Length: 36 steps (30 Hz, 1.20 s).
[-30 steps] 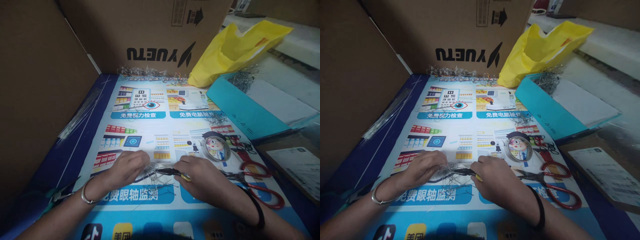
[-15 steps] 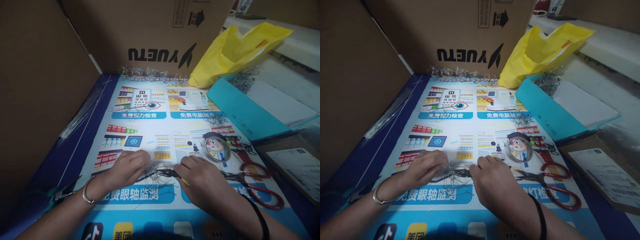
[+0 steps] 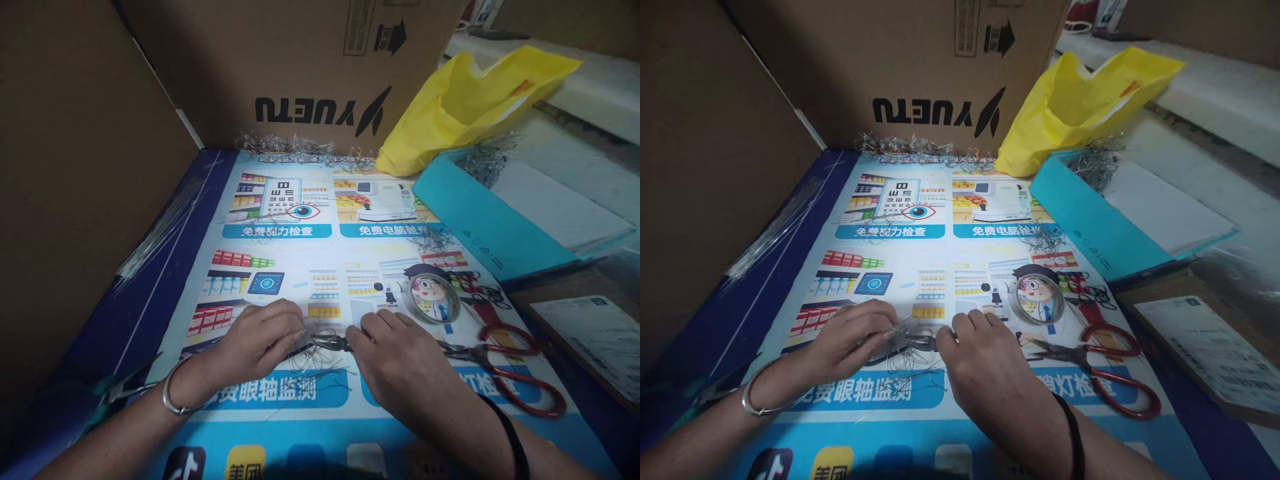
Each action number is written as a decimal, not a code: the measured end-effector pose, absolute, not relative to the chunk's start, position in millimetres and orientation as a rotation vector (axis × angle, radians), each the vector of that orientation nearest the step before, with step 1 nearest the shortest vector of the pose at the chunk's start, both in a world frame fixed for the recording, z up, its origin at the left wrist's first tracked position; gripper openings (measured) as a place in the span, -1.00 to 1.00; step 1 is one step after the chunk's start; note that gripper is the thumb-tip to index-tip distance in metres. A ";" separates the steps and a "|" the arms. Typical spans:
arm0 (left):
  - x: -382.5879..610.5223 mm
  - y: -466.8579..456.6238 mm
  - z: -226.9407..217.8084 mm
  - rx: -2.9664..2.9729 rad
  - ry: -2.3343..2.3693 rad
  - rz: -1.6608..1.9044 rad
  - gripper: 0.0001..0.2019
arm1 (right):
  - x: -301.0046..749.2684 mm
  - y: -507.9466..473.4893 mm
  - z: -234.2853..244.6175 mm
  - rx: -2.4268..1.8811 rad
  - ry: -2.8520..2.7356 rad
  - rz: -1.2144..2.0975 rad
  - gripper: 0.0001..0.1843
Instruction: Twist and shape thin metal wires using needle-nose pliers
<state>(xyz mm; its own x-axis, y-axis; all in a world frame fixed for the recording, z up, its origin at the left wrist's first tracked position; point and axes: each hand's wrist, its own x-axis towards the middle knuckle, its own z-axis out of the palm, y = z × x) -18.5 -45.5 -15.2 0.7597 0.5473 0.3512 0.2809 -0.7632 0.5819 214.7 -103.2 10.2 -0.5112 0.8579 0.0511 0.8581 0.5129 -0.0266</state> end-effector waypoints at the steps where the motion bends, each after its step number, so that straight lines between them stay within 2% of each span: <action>1: -18.2 -46.5 -14.4 2.431 0.639 0.699 -0.89 | 214.4 -103.3 9.5 -1.514 -2.675 -0.037 -0.91; 19: -20.2 -55.3 -15.1 2.376 0.661 0.695 -0.85 | 216.7 -98.6 4.7 -1.318 -2.728 -0.500 -0.81; 36: -20.6 -52.0 -17.0 2.410 0.625 0.686 -0.84 | 217.2 -97.7 1.6 -1.297 -2.718 -0.487 -0.80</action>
<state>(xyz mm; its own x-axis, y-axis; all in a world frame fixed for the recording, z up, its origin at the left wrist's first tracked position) -20.6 -52.0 -17.0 0.7616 0.5580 0.3296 0.2765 -0.7397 0.6135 217.2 -97.7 1.6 -0.6354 0.7413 0.2162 0.7702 0.5886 0.2456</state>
